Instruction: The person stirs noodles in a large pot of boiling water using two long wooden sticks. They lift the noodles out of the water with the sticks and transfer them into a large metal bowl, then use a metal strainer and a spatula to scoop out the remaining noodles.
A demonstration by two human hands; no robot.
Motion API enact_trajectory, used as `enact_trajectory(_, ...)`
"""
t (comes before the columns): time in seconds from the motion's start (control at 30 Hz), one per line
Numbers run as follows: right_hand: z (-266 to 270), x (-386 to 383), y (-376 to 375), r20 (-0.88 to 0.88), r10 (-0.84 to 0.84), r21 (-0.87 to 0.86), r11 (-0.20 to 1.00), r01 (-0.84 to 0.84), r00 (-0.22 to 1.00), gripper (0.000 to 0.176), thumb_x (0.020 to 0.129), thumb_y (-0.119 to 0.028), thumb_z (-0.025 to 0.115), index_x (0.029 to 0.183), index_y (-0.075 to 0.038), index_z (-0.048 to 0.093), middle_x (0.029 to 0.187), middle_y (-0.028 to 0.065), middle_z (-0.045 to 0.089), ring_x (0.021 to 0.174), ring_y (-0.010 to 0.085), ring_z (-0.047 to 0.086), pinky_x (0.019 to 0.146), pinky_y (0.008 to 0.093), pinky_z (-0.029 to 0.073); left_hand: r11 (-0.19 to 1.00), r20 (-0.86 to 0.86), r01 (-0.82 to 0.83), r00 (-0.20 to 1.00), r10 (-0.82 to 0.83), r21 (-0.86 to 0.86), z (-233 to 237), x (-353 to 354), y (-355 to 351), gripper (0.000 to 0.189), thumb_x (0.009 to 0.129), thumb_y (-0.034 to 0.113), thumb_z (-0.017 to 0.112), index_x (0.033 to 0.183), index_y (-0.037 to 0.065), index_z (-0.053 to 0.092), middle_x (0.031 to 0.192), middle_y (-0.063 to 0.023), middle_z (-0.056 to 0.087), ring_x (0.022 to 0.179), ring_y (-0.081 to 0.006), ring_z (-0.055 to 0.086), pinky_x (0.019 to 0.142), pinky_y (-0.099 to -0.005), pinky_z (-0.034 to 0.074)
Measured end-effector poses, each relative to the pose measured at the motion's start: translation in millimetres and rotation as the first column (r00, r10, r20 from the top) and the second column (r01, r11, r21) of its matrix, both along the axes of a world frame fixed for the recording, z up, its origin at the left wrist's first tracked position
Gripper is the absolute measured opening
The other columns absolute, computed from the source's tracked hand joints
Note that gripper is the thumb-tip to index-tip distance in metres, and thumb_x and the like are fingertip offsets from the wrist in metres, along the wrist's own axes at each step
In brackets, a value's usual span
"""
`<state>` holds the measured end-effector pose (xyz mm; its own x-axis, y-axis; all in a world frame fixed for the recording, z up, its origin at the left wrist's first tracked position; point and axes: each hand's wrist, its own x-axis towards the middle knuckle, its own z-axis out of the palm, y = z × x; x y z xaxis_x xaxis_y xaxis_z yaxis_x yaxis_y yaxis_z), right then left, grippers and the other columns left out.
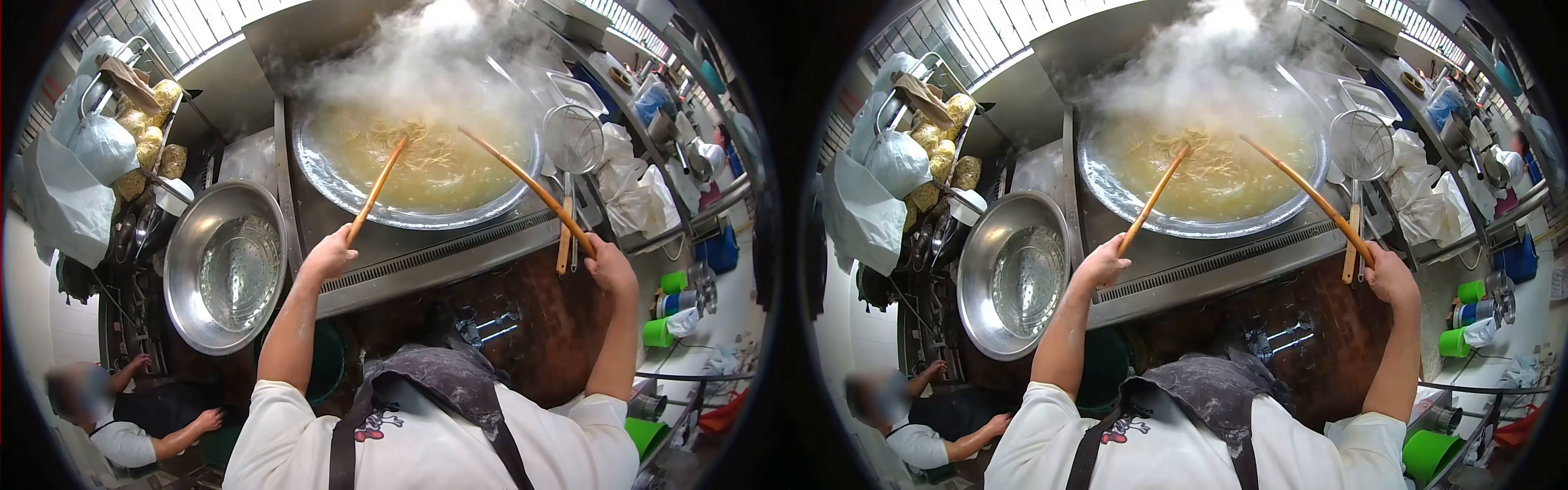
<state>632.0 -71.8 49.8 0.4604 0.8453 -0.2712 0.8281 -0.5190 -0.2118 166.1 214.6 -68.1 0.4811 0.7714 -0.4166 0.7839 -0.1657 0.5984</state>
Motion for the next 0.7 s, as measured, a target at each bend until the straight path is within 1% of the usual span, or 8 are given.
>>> enact_trajectory(0.13, -24, 10, 17, -0.041, 0.033, 0.027, 0.999, -0.032, 0.999, 0.037, 0.088, -0.008, 0.057, 0.125, -0.007, 0.053, 0.095, 0.0291, 0.065, 0.093, 0.0468, 0.063, 0.079, 0.0512, 0.049, 0.988, 0.193, -0.068, 0.977, 0.094, -0.139, -19, -73, -6, 0.069, 0.085, 0.008, 0.07, 0.148, 0.013, 0.042, 0.072, -0.006, 0.057, 0.051, -0.0161, 0.055, 0.047, -0.0337, 0.047)
enact_trajectory(0.2, -51, 8, 42, -0.082, 0.057, 0.008, 0.998, -0.057, 0.995, 0.036, 0.088, -0.008, 0.057, 0.124, -0.007, 0.053, 0.097, 0.0287, 0.065, 0.094, 0.0459, 0.063, 0.08, 0.0512, 0.049, 0.946, 0.166, -0.173, 0.961, 0.223, -0.274, 18, -102, -46, 0.072, 0.086, 0.005, 0.069, 0.151, 0.016, 0.041, 0.069, -0.0015, 0.052, 0.045, -0.0122, 0.049, 0.041, -0.0305, 0.042)
enact_trajectory(0.3, -118, -6, 100, -0.203, 0.095, -0.021, 0.995, -0.101, 0.975, 0.046, 0.088, -0.011, 0.065, 0.133, -0.007, 0.055, 0.111, 0.0238, 0.067, 0.106, 0.0395, 0.065, 0.09, 0.045, 0.051, 0.921, 0.146, -0.272, 0.936, 0.32, -0.278, 43, -139, -103, 0.073, 0.086, 0.004, 0.069, 0.152, 0.016, 0.04, 0.068, -0.0024, 0.052, 0.046, -0.0132, 0.05, 0.042, -0.0305, 0.043)
enact_trajectory(0.43, -169, -69, 170, -0.328, 0.178, 0.139, 0.98, -0.139, 0.928, 0.042, 0.088, -0.011, 0.064, 0.129, -0.003, 0.057, 0.106, 0.0229, 0.068, 0.1, 0.0362, 0.066, 0.088, 0.0437, 0.051, 0.907, 0.032, -0.385, 0.918, 0.395, -0.17, 56, -142, -127, 0.074, 0.086, 0.004, 0.068, 0.153, 0.019, 0.04, 0.066, -0.0037, 0.052, 0.047, -0.0139, 0.051, 0.042, -0.0316, 0.043)
enact_trajectory(0.47, -169, -72, 174, -0.33, 0.182, 0.141, 0.98, -0.142, 0.926, 0.042, 0.088, -0.011, 0.064, 0.129, -0.003, 0.057, 0.106, 0.0229, 0.068, 0.1, 0.0362, 0.066, 0.088, 0.0437, 0.051, 0.895, 0.006, -0.419, 0.905, 0.425, -0.151, 58, -140, -129, 0.074, 0.087, 0.005, 0.068, 0.153, 0.02, 0.04, 0.066, -0.0049, 0.053, 0.047, -0.0147, 0.052, 0.043, -0.0324, 0.043)
enact_trajectory(0.5, -169, -75, 178, -0.349, 0.213, 0.176, 0.971, -0.159, 0.913, 0.042, 0.088, -0.012, 0.062, 0.129, -0.004, 0.057, 0.107, 0.0232, 0.068, 0.102, 0.0383, 0.065, 0.089, 0.0447, 0.051, 0.955, 0.001, -0.293, 0.956, 0.293, 0.039, 28, -149, -119, 0.073, 0.087, 0.007, 0.069, 0.152, 0.021, 0.04, 0.065, -0.0079, 0.055, 0.047, -0.0174, 0.054, 0.044, -0.0355, 0.045)
enact_trajectory(0.67, -113, -27, 128, -0.254, 0.231, 0.13, 0.97, -0.203, 0.939, 0.042, 0.087, -0.011, 0.063, 0.129, -0.01, 0.059, 0.106, 0.0223, 0.069, 0.099, 0.0393, 0.066, 0.086, 0.0453, 0.052, 0.948, 0.014, -0.281, 0.958, 0.286, -0.152, 1, -90, -74, 0.071, 0.087, 0.01, 0.067, 0.151, 0.018, 0.038, 0.07, -0.0139, 0.061, 0.049, -0.0242, 0.059, 0.048, -0.0402, 0.047)
enact_trajectory(0.7, -95, -13, 108, -0.239, 0.267, 0.16, 0.959, -0.233, 0.934, 0.042, 0.087, -0.009, 0.062, 0.129, -0.01, 0.059, 0.106, 0.0225, 0.068, 0.099, 0.0393, 0.066, 0.085, 0.0453, 0.052, 0.979, 0.065, -0.194, 0.978, 0.198, -0.063, -19, -80, -63, 0.07, 0.087, 0.011, 0.068, 0.151, 0.017, 0.038, 0.071, -0.0153, 0.062, 0.05, -0.0252, 0.06, 0.049, -0.0407, 0.047)
